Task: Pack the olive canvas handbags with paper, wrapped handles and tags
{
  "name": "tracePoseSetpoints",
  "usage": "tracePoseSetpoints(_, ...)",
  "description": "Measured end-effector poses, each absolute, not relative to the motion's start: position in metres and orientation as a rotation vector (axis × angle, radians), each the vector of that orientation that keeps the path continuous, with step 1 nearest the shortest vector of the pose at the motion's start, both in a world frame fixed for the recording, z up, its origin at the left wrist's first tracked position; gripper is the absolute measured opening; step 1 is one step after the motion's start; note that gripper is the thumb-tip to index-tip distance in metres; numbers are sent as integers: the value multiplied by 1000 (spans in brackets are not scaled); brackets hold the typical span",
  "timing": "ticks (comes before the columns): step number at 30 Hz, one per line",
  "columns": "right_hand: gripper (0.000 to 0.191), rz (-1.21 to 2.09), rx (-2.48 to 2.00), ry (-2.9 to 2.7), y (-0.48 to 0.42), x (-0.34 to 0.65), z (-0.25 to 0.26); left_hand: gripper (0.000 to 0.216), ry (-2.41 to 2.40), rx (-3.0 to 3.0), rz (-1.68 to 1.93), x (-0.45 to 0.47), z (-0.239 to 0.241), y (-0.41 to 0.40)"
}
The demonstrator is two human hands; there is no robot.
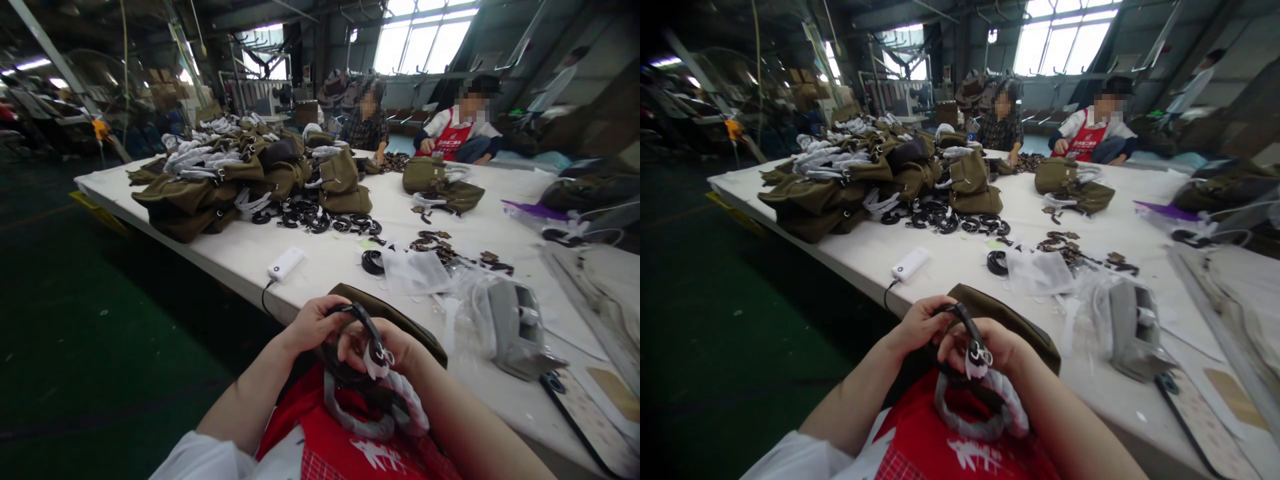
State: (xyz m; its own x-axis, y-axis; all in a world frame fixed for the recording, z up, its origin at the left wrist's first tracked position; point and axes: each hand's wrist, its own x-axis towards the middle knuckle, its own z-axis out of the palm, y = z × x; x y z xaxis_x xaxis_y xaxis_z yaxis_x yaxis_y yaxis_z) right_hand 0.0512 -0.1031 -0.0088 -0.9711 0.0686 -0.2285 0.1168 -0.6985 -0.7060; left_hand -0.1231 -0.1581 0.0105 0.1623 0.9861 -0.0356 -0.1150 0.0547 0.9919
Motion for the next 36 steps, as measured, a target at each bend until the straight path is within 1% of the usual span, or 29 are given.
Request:
tracePoseSetpoints(3,47,-2823,119,1219,-101,55,-15,45,973,1160,1111,-122,12,-157)
tracePoseSetpoints(5,44,-2846,43,1224,-101,57,-15,45,944,1124,1140,-121,11,-157)
tracePoseSetpoints(9,38,-2935,59,1309,-101,57,-10,43,903,1062,1155,-117,7,-156)
tracePoseSetpoints(12,35,-2877,90,1437,-101,58,-9,43,896,1062,1133,-115,6,-156)
tracePoseSetpoints(14,38,-2806,81,1485,-99,60,-10,44,894,1074,1117,-114,7,-157)
tracePoseSetpoints(18,51,-2577,-80,1382,-93,64,-14,46,870,1097,1082,-111,12,-160)
tracePoseSetpoints(20,49,-2595,-20,1401,-93,66,-14,46,870,1104,1084,-111,13,-160)
tracePoseSetpoints(23,41,-2778,204,1486,-96,68,-13,47,897,1090,1100,-112,13,-158)
tracePoseSetpoints(26,44,-2949,470,1501,-103,69,-12,49,909,1045,1136,-116,14,-157)
tracePoseSetpoints(29,42,-3038,879,1591,-106,71,-5,50,886,987,1143,-123,13,-156)
tracePoseSetpoints(31,38,-3062,1257,1780,-104,75,5,50,857,966,1058,-125,11,-156)
tracePoseSetpoints(33,35,-3012,1719,2074,-101,81,16,49,828,959,940,-123,8,-156)
tracePoseSetpoints(35,31,-2805,2204,2417,-100,88,26,46,821,934,935,-120,3,-155)
tracePoseSetpoints(36,29,-2661,2406,2568,-101,91,29,45,842,910,1000,-118,1,-154)
